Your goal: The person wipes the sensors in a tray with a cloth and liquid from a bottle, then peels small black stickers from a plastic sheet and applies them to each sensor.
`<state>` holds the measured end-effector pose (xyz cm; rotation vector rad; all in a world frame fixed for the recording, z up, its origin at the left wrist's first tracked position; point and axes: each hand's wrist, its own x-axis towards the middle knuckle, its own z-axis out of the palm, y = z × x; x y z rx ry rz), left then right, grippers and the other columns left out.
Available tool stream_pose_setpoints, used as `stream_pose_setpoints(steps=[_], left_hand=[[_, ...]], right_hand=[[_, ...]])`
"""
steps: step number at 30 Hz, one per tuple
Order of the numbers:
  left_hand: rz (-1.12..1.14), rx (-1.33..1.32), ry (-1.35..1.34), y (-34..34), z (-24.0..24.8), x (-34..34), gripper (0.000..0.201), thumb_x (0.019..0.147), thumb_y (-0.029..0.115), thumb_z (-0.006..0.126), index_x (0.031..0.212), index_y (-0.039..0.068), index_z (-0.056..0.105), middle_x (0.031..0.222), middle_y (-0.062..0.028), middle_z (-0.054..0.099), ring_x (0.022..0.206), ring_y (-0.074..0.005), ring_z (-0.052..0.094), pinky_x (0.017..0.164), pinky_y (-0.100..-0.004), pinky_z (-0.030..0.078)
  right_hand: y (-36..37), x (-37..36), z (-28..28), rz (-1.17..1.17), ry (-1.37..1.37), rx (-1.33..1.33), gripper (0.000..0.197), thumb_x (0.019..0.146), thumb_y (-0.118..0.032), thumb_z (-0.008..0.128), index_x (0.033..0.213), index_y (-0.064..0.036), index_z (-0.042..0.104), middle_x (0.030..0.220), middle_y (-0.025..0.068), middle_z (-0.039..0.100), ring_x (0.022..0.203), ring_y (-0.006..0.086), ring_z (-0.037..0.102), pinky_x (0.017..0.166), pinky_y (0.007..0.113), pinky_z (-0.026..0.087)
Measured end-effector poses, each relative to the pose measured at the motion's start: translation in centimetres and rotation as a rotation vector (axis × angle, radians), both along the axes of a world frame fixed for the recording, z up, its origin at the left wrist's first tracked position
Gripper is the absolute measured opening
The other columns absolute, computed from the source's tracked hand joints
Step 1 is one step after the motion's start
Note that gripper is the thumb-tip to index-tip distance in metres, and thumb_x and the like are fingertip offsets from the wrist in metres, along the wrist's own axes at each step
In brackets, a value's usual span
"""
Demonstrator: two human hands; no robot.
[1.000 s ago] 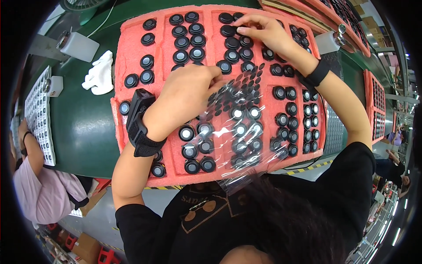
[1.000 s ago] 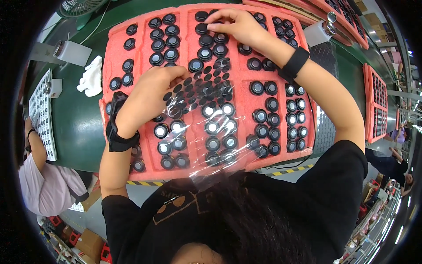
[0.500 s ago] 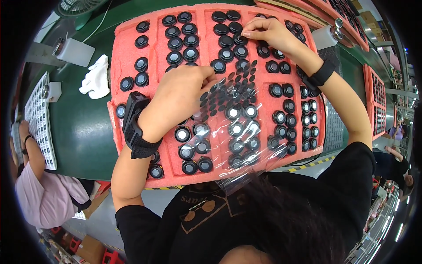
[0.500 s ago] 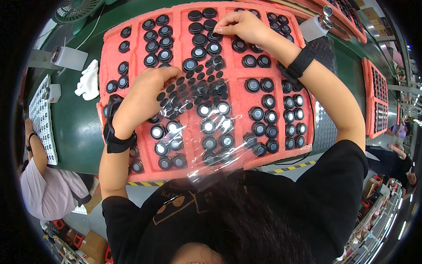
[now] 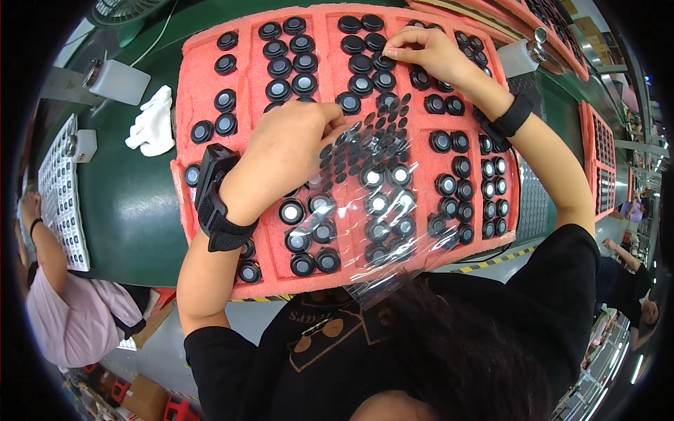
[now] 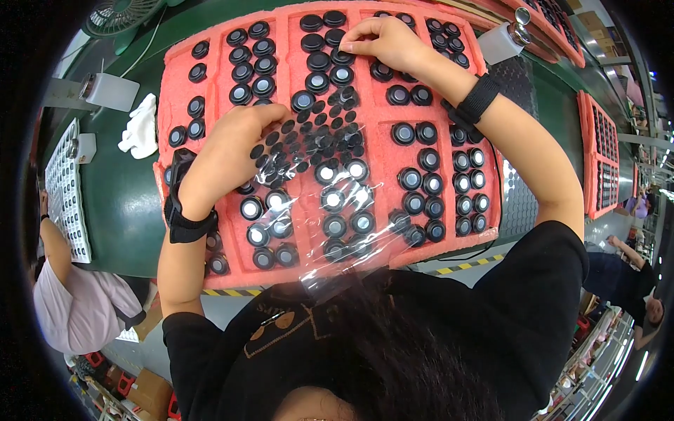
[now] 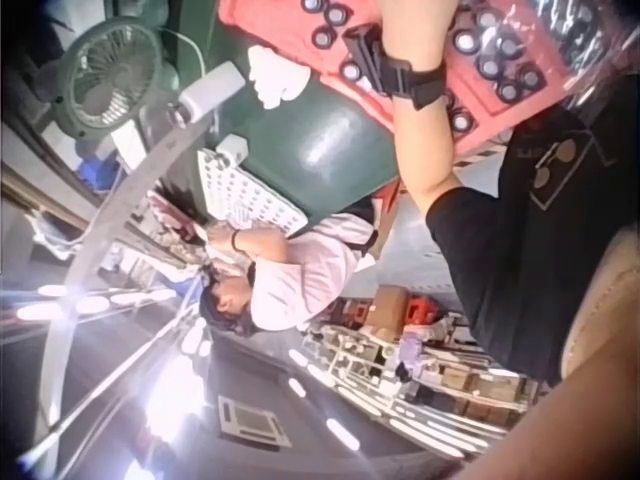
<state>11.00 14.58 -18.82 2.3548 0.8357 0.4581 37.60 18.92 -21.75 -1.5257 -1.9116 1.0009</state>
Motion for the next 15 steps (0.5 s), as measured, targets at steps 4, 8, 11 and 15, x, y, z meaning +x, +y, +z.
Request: stream_pose_setpoints(steps=[4, 8, 11, 15], left_hand=[[-0.008, -0.017, 0.013, 0.1, 0.2, 0.0, 0.015, 0.080, 0.016, 0.056, 0.080, 0.002, 0.062, 0.067, -0.0164, 0.060, 0.067, -0.0336, 0.058, 0.062, -0.0406, 0.045], [-0.011, -0.023, 0.010, 0.1, 0.0, -0.1, 0.014, 0.079, 0.015, 0.056, 0.079, 0.002, 0.061, 0.067, -0.0162, 0.059, 0.067, -0.0333, 0.058, 0.062, -0.0406, 0.045], [-0.013, -0.031, 0.007, 0.2, -0.1, -0.2, 0.013, 0.079, 0.014, 0.056, 0.079, 0.002, 0.061, 0.067, -0.0159, 0.059, 0.067, -0.0331, 0.058, 0.061, -0.0406, 0.045], [-0.021, -0.034, 0.001, 0.2, -0.2, -0.1, 0.011, 0.078, 0.012, 0.055, 0.080, 0.002, 0.061, 0.068, -0.0156, 0.059, 0.068, -0.0329, 0.058, 0.061, -0.0405, 0.045]], right_hand=[[0.1, 0.1, -0.6, -0.009, 0.025, 0.032, 0.014, 0.082, -0.014, 0.063, 0.088, -0.0015, 0.064, 0.083, 0.0000, 0.060, 0.079, 0.0079, 0.055, 0.073, 0.021, 0.043], [0.0, -0.3, -0.4, -0.003, -0.015, 0.037, 0.012, 0.081, -0.012, 0.063, 0.089, -0.0028, 0.063, 0.082, -0.0003, 0.059, 0.075, 0.0067, 0.052, 0.070, 0.020, 0.043], [-0.2, -0.6, -0.1, 0.030, -0.124, 0.022, 0.014, 0.080, -0.011, 0.064, 0.093, -0.0041, 0.062, 0.084, -0.0004, 0.058, 0.074, 0.0059, 0.051, 0.068, 0.019, 0.042], [0.2, 0.2, -1.6, 0.056, -0.168, 0.193, 0.023, 0.080, -0.009, 0.064, 0.101, -0.0061, 0.057, 0.091, 0.0000, 0.056, 0.074, 0.0051, 0.048, 0.067, 0.018, 0.042]])
